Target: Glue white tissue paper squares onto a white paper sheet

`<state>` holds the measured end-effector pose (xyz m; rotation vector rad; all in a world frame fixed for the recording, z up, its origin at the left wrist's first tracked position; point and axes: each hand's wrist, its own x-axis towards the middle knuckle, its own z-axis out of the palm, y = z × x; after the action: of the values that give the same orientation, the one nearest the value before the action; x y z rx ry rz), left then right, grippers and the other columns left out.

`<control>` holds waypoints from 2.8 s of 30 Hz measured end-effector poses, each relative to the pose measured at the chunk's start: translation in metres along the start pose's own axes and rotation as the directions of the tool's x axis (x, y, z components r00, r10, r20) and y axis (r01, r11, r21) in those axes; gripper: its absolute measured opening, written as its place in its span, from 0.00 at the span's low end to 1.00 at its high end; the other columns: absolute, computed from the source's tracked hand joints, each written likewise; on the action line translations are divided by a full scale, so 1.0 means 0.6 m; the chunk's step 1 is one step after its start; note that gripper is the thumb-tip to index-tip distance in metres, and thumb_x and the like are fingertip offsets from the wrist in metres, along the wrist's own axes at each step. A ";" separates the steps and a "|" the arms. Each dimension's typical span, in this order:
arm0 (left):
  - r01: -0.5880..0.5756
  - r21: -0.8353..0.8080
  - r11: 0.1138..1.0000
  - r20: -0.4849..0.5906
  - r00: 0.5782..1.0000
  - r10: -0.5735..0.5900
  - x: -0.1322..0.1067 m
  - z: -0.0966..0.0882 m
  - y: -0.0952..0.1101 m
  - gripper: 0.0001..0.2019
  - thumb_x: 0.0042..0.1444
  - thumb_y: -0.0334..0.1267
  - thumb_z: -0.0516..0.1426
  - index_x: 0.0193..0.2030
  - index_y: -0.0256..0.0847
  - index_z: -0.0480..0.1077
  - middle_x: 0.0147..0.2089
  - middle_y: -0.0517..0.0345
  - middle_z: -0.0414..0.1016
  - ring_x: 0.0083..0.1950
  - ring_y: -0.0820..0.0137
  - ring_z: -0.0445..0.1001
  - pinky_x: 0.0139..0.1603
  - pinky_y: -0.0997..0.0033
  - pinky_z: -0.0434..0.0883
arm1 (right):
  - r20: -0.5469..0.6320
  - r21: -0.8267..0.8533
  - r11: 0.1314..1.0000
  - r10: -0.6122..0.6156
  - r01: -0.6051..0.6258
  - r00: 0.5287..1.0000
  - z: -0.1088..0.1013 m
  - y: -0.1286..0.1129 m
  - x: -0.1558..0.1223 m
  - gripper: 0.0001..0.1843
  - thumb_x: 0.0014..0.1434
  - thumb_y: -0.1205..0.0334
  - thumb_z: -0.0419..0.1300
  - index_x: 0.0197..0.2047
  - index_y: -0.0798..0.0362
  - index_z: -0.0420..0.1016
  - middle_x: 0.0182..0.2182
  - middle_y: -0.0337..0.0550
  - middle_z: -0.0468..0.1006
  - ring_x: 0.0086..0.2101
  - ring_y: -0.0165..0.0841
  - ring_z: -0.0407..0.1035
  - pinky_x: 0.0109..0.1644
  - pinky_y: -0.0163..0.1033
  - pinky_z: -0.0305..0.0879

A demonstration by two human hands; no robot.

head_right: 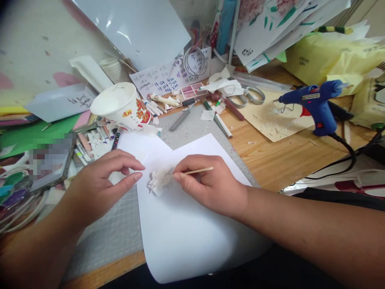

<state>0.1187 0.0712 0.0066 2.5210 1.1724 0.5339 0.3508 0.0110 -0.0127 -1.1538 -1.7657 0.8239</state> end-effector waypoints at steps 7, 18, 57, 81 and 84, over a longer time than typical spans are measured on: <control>-0.235 0.044 0.971 0.171 0.960 0.224 -0.003 0.016 0.019 0.11 0.57 0.31 0.53 0.41 0.46 0.76 0.38 0.55 0.67 0.40 0.65 0.66 0.40 0.62 0.63 | -0.004 0.011 0.995 0.095 -0.095 0.995 0.006 0.004 0.005 0.07 0.58 0.66 0.56 0.31 0.57 0.75 0.25 0.39 0.75 0.26 0.25 0.66 0.29 0.29 0.61; -0.139 0.111 0.984 0.112 0.986 0.127 0.000 -0.038 -0.038 0.08 0.56 0.36 0.52 0.35 0.45 0.74 0.37 0.57 0.72 0.40 0.66 0.69 0.42 0.66 0.63 | 0.100 0.042 0.998 0.042 -0.047 0.994 -0.001 0.001 0.002 0.08 0.58 0.66 0.57 0.33 0.59 0.76 0.26 0.41 0.76 0.26 0.25 0.68 0.31 0.29 0.63; -0.092 0.255 0.963 0.489 0.871 -0.046 -0.007 -0.079 -0.094 0.07 0.53 0.33 0.54 0.28 0.42 0.72 0.42 0.58 0.70 0.46 0.64 0.67 0.51 0.60 0.57 | 0.092 -0.009 1.000 0.009 -0.008 0.996 0.004 0.015 -0.009 0.08 0.60 0.60 0.56 0.33 0.51 0.75 0.27 0.39 0.77 0.28 0.29 0.70 0.31 0.32 0.63; 0.249 -0.481 0.841 0.039 0.964 -0.263 0.015 0.040 0.044 0.01 0.52 0.35 0.58 0.32 0.42 0.70 0.33 0.60 0.71 0.35 0.70 0.69 0.36 0.68 0.66 | 0.117 0.060 0.998 0.009 -0.016 0.993 0.001 0.005 0.000 0.08 0.58 0.64 0.55 0.31 0.57 0.74 0.25 0.39 0.74 0.25 0.25 0.65 0.29 0.30 0.61; 0.228 -0.349 0.909 -0.006 0.969 -0.245 0.018 0.036 0.041 0.02 0.51 0.35 0.58 0.29 0.42 0.71 0.34 0.60 0.70 0.36 0.69 0.67 0.38 0.67 0.65 | 0.121 0.071 0.997 0.007 -0.015 0.993 0.000 0.005 0.000 0.08 0.58 0.65 0.55 0.31 0.57 0.74 0.24 0.38 0.74 0.24 0.25 0.65 0.29 0.29 0.60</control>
<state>0.1516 0.0619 0.0002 2.0464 1.2555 0.6767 0.3517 0.0123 -0.0155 -1.0874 -1.8136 0.9736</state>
